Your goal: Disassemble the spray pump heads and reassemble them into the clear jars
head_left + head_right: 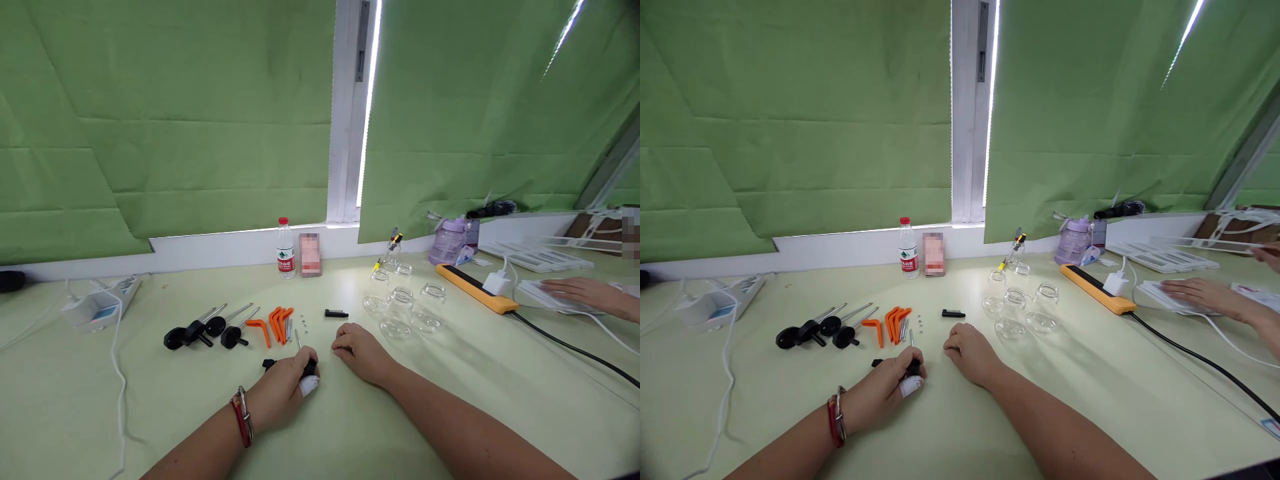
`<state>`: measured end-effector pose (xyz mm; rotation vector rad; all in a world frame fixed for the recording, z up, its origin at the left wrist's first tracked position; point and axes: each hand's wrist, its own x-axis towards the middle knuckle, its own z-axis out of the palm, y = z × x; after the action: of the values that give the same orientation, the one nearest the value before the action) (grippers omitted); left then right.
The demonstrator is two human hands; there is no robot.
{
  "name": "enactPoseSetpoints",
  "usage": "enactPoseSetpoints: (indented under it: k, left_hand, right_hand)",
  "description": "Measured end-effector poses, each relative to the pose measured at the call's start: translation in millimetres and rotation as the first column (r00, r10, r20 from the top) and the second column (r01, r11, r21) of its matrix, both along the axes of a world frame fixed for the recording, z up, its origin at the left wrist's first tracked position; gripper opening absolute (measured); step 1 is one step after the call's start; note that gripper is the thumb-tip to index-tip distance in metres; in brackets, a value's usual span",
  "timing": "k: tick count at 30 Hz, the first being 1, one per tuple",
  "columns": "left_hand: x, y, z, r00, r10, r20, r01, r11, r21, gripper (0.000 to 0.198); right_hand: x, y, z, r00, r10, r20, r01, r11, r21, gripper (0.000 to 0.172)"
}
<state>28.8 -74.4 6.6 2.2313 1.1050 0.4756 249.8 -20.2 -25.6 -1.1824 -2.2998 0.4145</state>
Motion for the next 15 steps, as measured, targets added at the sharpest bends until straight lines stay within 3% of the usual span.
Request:
enactPoseSetpoints:
  k: [15]
  left_hand:
    - [0.0, -0.7, 2.3, 1.0, -0.007, 0.0, 0.007, 1.0, 0.006, 0.01]
  right_hand:
    - [-4.6, -1.0, 2.0, 1.0, -0.014, -0.011, 0.014, 1.0, -0.015, 0.018]
